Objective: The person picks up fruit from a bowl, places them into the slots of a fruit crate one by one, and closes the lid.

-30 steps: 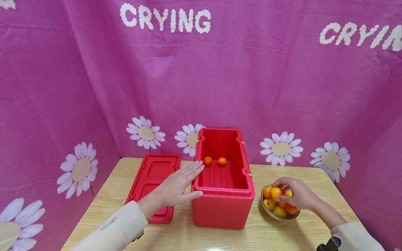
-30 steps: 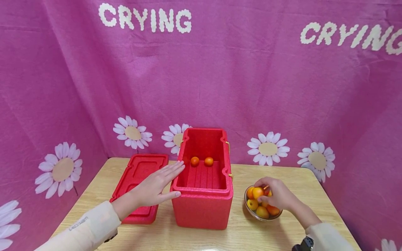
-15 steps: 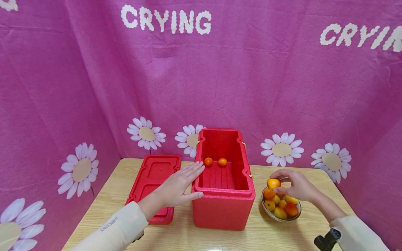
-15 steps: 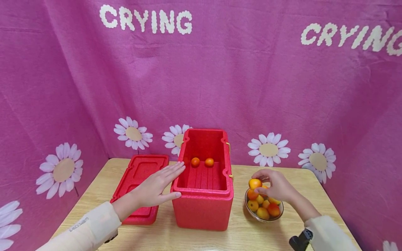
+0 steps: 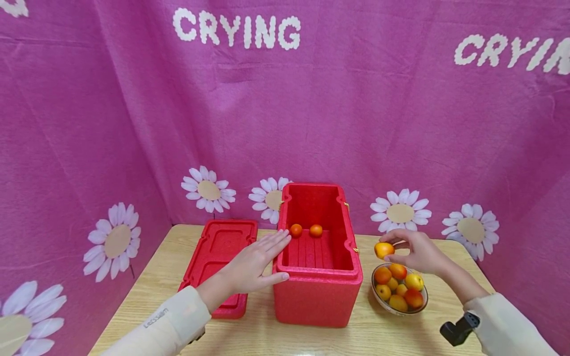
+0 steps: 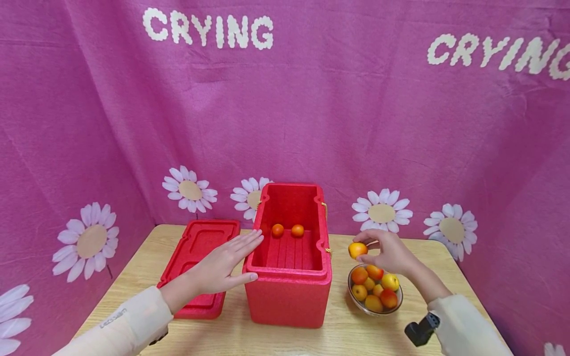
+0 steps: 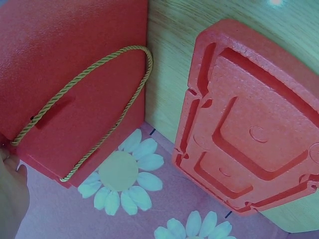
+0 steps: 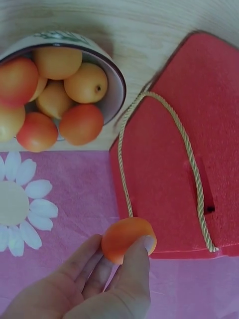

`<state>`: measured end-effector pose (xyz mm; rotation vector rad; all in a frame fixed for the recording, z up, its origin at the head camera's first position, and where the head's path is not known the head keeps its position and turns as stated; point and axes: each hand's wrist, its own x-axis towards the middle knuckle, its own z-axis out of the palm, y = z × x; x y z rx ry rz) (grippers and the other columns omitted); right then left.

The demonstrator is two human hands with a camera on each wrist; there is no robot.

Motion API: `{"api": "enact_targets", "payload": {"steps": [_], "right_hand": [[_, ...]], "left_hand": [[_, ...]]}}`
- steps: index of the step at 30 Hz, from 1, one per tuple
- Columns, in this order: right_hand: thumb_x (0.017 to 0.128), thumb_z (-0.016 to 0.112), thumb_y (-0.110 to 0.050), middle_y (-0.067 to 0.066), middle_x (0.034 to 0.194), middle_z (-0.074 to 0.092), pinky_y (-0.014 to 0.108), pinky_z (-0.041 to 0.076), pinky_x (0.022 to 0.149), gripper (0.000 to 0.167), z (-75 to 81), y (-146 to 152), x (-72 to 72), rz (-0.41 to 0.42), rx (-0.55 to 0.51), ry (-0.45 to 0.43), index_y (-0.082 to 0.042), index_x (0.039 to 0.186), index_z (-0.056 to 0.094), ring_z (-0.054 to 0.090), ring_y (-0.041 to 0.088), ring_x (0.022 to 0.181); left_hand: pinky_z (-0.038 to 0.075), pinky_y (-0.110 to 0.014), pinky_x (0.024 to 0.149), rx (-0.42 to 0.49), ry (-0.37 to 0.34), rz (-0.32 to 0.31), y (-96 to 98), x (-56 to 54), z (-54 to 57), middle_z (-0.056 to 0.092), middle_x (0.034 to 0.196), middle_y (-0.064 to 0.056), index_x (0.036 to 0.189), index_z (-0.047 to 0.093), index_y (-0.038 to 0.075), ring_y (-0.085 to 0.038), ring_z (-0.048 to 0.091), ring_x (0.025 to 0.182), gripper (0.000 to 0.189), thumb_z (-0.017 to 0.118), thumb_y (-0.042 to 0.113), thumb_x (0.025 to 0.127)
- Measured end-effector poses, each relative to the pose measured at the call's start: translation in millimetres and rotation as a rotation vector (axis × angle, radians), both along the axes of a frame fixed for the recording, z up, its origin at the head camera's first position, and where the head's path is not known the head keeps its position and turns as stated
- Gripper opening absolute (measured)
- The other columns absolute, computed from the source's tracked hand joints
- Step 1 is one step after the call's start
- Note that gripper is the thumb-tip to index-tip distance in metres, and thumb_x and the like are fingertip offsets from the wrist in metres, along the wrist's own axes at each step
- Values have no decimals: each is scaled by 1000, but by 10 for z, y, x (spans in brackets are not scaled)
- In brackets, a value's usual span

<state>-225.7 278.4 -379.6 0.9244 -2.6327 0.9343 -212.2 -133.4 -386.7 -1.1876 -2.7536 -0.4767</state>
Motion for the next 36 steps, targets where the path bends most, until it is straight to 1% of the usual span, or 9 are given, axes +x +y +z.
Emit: {"api": "enact_targets", "payload": {"steps": [6, 8, 14, 18, 21, 28, 30, 33, 36], "right_hand": [[72, 83, -8, 7, 94, 72, 25, 60, 72, 33, 38, -27, -67, 21, 3, 17, -4, 101, 68, 65, 2, 87], [71, 83, -8, 6, 93, 72, 21, 59, 73, 33, 56, -33, -77, 22, 6, 25, -4, 101, 68, 66, 2, 86], [70, 83, -3, 11, 93, 70, 18, 58, 72, 32, 116, -66, -113, 55, -27, 51, -1, 99, 68, 64, 1, 85], [70, 82, -2, 8, 91, 71, 18, 58, 72, 31, 168, -85, -151, 60, -14, 66, -2, 98, 68, 64, 0, 85], [71, 82, -4, 6, 91, 72, 21, 59, 73, 31, 205, -98, -180, 58, 5, 57, -3, 99, 68, 65, 2, 85], [75, 80, -8, 9, 94, 72, 29, 60, 74, 31, 274, -121, -219, 62, 11, -29, -1, 103, 66, 66, 4, 84], [75, 80, -8, 9, 93, 72, 31, 61, 73, 32, 298, -132, -228, 77, 5, -13, -1, 102, 67, 65, 3, 83], [72, 82, -5, 9, 90, 73, 30, 61, 71, 33, 340, -160, -251, 114, -3, 47, 1, 100, 68, 66, 3, 82], [70, 82, -3, 8, 88, 74, 26, 60, 69, 32, 391, -201, -283, 142, -1, 87, 1, 99, 68, 67, 4, 79]], "left_hand": [[28, -42, 120, 4, 0, 2, -2, 4, -13, 20, 163, 1, 153, 25, 17, -17, 20, 151, 79, 55, 54, 91], [29, -42, 120, 2, -7, 7, -2, 4, -20, 20, 163, 2, 154, 24, 18, -16, 20, 151, 79, 55, 54, 90], [30, -42, 119, 1, -17, 12, 0, 5, -34, 19, 163, 4, 154, 23, 20, -15, 20, 151, 79, 54, 56, 90], [30, -42, 119, 0, -7, 5, 0, 2, -23, 20, 163, 3, 154, 24, 19, -16, 20, 151, 79, 54, 55, 90], [30, -42, 119, -2, -5, 4, -1, 1, -9, 20, 162, 2, 154, 24, 18, -16, 21, 151, 79, 55, 54, 90], [30, -42, 120, -6, -12, 9, 1, 2, -10, 20, 163, 3, 154, 24, 19, -16, 21, 151, 79, 55, 54, 90], [30, -42, 120, -9, -12, 7, 1, 3, -12, 20, 163, 3, 154, 24, 19, -16, 20, 151, 79, 54, 55, 90], [29, -41, 120, -14, -10, 5, 2, 1, -11, 20, 163, 3, 154, 23, 19, -15, 20, 151, 79, 54, 55, 91], [29, -41, 120, -19, -6, 9, 0, 0, -2, 19, 163, 3, 154, 23, 19, -15, 20, 151, 79, 53, 56, 91]]}}
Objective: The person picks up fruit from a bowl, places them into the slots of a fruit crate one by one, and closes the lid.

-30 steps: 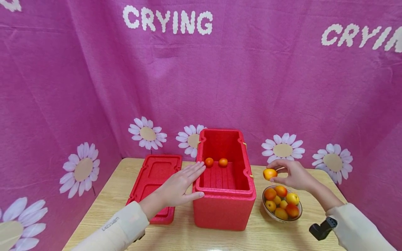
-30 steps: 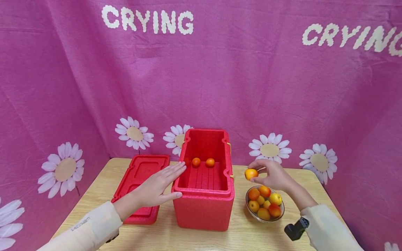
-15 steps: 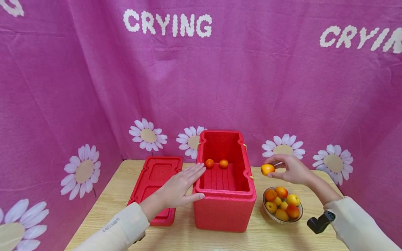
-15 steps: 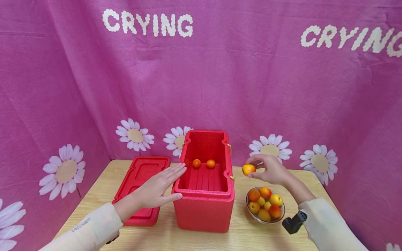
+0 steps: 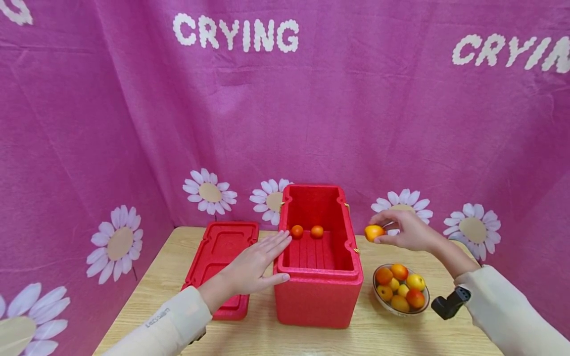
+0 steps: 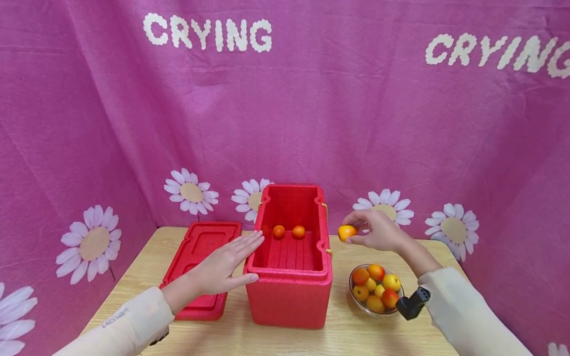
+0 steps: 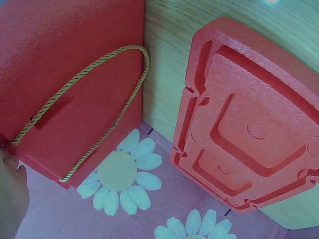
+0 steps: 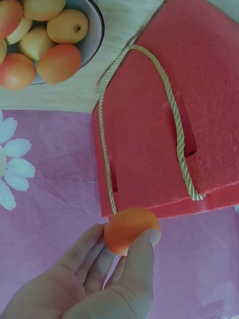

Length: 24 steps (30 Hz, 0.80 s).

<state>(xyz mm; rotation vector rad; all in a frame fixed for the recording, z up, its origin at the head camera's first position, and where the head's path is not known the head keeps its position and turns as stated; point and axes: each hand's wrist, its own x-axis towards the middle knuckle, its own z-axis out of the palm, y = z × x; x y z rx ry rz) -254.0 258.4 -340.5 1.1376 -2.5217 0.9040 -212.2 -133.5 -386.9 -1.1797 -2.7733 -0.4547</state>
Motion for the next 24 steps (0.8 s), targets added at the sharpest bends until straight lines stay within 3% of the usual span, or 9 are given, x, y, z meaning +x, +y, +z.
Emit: {"api": "enact_targets", "payload": {"steps": [6, 12, 18, 24], "right_hand": [[73, 81, -5, 6, 91, 74, 34, 61, 73, 30, 96, -78, -28, -35, 50, -57, -2, 100, 68, 68, 7, 81], [75, 80, -10, 4, 94, 74, 28, 60, 75, 30, 200, -150, -52, -101, 103, -95, -5, 103, 68, 69, 14, 83], [77, 78, -8, 8, 97, 74, 40, 60, 80, 31, 273, -227, -96, -102, 88, -135, -3, 105, 68, 70, 22, 86], [77, 78, -8, 5, 98, 74, 43, 58, 85, 33, 288, -344, -140, -95, 93, -181, -5, 108, 68, 69, 20, 90]], "left_hand": [[29, -43, 120, 3, -1, 0, 7, 14, -11, 19, 163, 2, 154, 22, 19, -16, 20, 151, 80, 53, 56, 91], [30, -43, 119, 5, 3, 6, 26, -3, -9, 21, 163, 2, 154, 22, 19, -17, 21, 151, 81, 55, 55, 90], [29, -42, 120, -6, 15, 3, 38, -29, 32, 20, 163, 1, 154, 22, 18, -17, 20, 151, 81, 55, 55, 90], [28, -43, 120, -20, -5, 10, 22, 4, 21, 19, 163, 1, 154, 21, 18, -19, 19, 151, 81, 54, 55, 90]]}}
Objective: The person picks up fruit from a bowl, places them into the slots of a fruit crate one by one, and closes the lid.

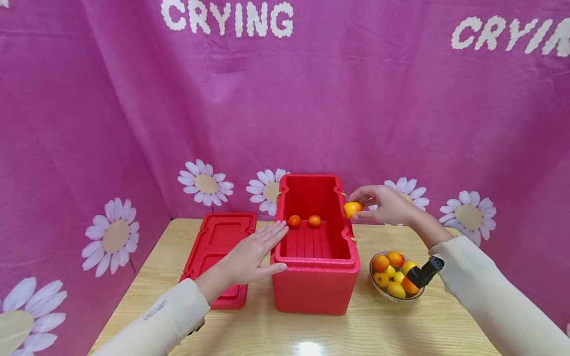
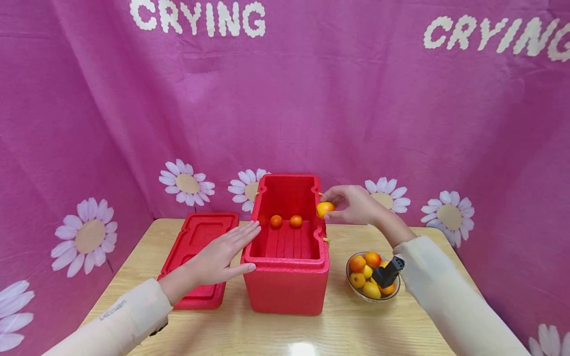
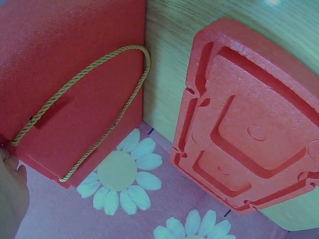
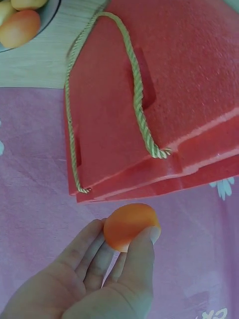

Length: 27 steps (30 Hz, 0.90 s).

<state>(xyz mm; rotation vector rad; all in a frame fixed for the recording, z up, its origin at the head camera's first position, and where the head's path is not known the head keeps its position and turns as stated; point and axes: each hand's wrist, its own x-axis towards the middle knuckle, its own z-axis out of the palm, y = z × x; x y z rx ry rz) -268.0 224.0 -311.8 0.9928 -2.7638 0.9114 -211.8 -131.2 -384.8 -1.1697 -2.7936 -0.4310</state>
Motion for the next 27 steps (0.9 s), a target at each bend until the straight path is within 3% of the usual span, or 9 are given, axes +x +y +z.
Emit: {"api": "enact_targets", "payload": {"steps": [13, 27], "right_hand": [[78, 77, -4, 14, 100, 73, 35, 59, 83, 32, 69, -159, -125, 39, -31, -86, 1, 108, 67, 69, 26, 93], [79, 77, -9, 16, 99, 73, 45, 57, 88, 31, 169, -301, -294, 64, 59, -157, 1, 106, 67, 69, 27, 93]], "left_hand": [[29, -43, 120, 7, 16, -6, 1, 5, -3, 21, 162, 1, 154, 22, 18, -19, 21, 151, 80, 55, 54, 90], [30, -43, 119, 12, 12, 0, 2, 10, -11, 21, 162, 1, 154, 22, 18, -18, 21, 150, 80, 55, 55, 90]]}}
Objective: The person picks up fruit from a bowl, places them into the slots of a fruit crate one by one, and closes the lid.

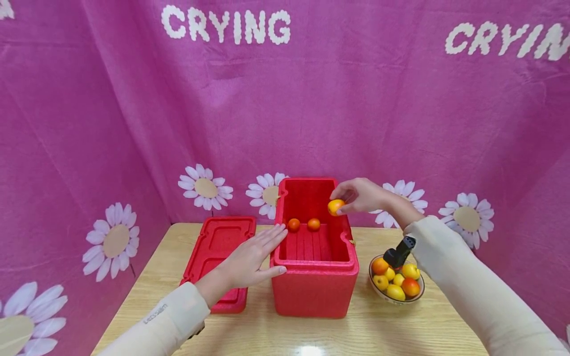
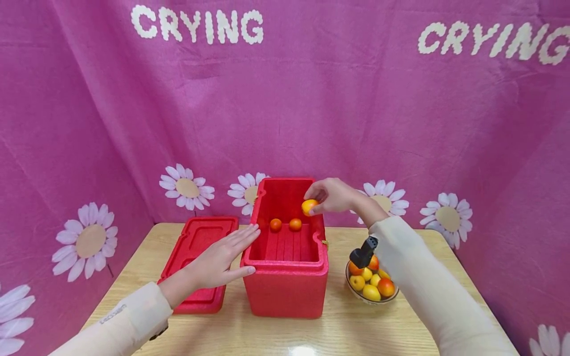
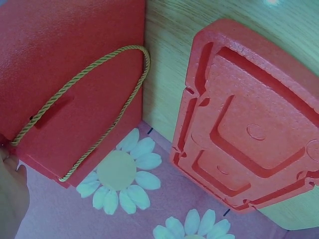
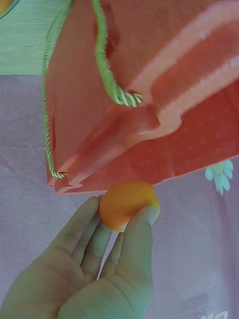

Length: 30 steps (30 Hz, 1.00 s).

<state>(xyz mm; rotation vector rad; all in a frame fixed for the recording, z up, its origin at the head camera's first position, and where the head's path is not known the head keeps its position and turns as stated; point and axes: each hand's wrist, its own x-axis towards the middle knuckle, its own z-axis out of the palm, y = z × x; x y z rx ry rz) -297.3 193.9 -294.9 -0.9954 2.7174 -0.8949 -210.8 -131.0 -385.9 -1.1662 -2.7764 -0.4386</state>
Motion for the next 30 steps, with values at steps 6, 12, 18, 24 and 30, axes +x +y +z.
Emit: {"api": "enact_targets", "payload": {"steps": [6, 12, 18, 24, 30], "right_hand": [[80, 76, -14, 13, 103, 73, 40, 57, 90, 31, -10, -123, -86, -21, 39, -29, -2, 108, 68, 67, 24, 96], [81, 75, -12, 15, 105, 72, 37, 57, 90, 31, -17, -250, -150, -33, 27, -103, -1, 110, 67, 67, 24, 98], [82, 74, -10, 19, 109, 71, 38, 56, 93, 33, -15, -423, -217, -16, 15, -155, 2, 112, 66, 68, 29, 102], [83, 73, -15, 17, 112, 71, 40, 54, 96, 34, -8, -562, -302, -49, 62, -158, -1, 114, 66, 66, 29, 107], [85, 71, -21, 14, 118, 69, 42, 52, 99, 37, -82, -619, -407, -118, 78, -192, -6, 118, 66, 62, 29, 111]], "left_hand": [[30, -43, 120, -3, 1, 7, -8, 3, -27, 20, 163, 1, 154, 22, 18, -19, 21, 151, 80, 54, 55, 90], [30, -43, 119, 9, -2, 1, 2, -5, -29, 20, 163, 1, 154, 22, 18, -18, 21, 151, 81, 54, 55, 90], [29, -43, 120, 7, 2, -1, 2, -7, -25, 20, 163, 1, 154, 23, 18, -18, 20, 151, 80, 54, 55, 91], [28, -43, 121, 13, 1, -11, 2, -4, -14, 21, 162, -1, 154, 23, 17, -18, 19, 151, 79, 53, 55, 91], [29, -44, 120, 21, 2, -13, 3, -5, -19, 23, 162, -2, 153, 25, 15, -19, 21, 151, 79, 55, 54, 91]]}}
